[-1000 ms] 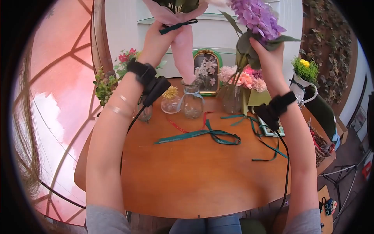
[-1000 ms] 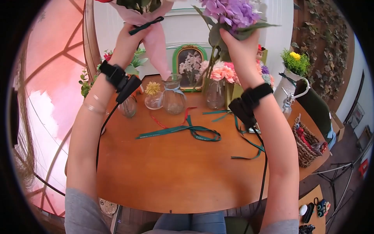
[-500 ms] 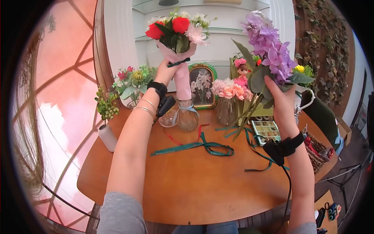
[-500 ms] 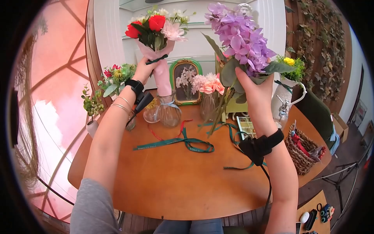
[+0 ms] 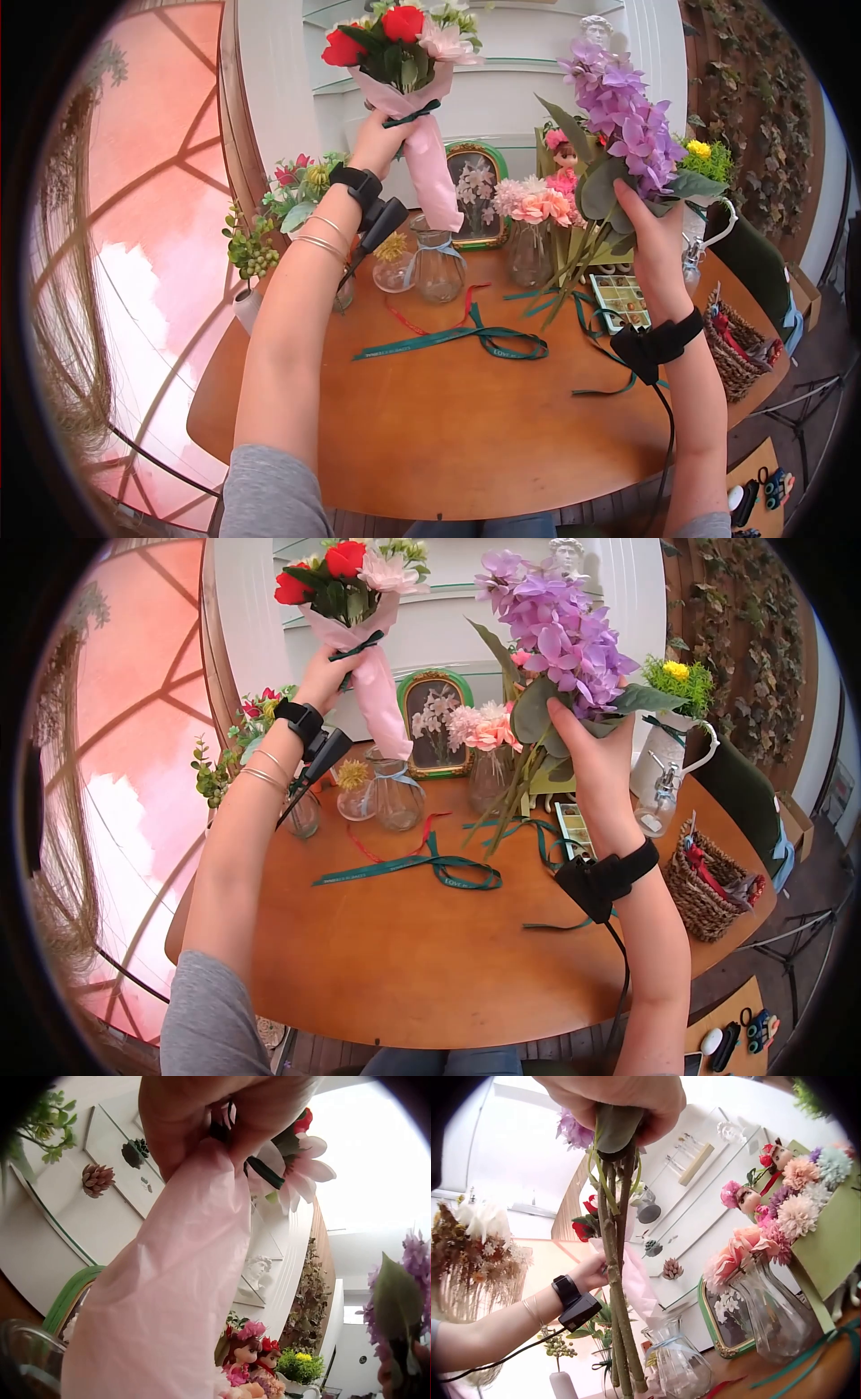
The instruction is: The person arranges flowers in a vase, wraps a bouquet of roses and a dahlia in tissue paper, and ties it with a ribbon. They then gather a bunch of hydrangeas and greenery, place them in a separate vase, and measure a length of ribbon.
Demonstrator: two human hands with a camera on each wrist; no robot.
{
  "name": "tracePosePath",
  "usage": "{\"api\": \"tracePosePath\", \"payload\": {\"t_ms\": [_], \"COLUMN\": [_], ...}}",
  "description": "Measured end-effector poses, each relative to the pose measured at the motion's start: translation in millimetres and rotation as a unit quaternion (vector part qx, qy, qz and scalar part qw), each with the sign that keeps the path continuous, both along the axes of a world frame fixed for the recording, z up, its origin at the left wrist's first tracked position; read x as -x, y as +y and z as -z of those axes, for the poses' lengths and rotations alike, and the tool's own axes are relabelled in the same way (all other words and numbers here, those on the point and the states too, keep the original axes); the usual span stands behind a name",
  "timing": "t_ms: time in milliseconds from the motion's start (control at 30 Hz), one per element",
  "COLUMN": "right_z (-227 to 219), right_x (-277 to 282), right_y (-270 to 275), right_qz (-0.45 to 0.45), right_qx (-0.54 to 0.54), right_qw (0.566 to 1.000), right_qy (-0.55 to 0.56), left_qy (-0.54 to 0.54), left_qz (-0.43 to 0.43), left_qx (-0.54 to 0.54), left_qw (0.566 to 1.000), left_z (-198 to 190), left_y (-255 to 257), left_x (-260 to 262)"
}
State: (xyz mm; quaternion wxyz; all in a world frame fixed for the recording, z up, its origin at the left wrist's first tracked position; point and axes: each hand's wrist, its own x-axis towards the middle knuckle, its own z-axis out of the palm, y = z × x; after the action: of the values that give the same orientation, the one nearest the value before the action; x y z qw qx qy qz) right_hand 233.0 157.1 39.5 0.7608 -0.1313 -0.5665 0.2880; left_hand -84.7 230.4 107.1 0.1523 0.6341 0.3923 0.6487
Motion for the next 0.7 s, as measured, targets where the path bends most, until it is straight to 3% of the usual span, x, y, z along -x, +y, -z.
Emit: {"api": "tracePosePath", "payload": {"t_ms": [300,433,500,700], "right_z": [3,4,6,9], "right_x": [-5,-4,-2,1], "right_y": [-2,-9,-8,-11], "right_qz": [-0.039,-0.022,-0.032,-0.028], "right_qx": [0.024,0.020,0.021,0.030], "right_qw": [0.999,0.999,0.999,0.999], "right_qy": [-0.017,-0.021,-0.028,-0.027], "left_qy": [-0.054,-0.049,-0.004,0.024], "left_qz": [-0.013,-0.045,-0.111,-0.133], "left_qx": [0.050,-0.007,-0.001,-0.047], "left_qw": [0.997,0.998,0.994,0.990], "left_z": [15,19,22,27], "left_y": [15,22,29,38], "left_x": [18,26,31,29]}}
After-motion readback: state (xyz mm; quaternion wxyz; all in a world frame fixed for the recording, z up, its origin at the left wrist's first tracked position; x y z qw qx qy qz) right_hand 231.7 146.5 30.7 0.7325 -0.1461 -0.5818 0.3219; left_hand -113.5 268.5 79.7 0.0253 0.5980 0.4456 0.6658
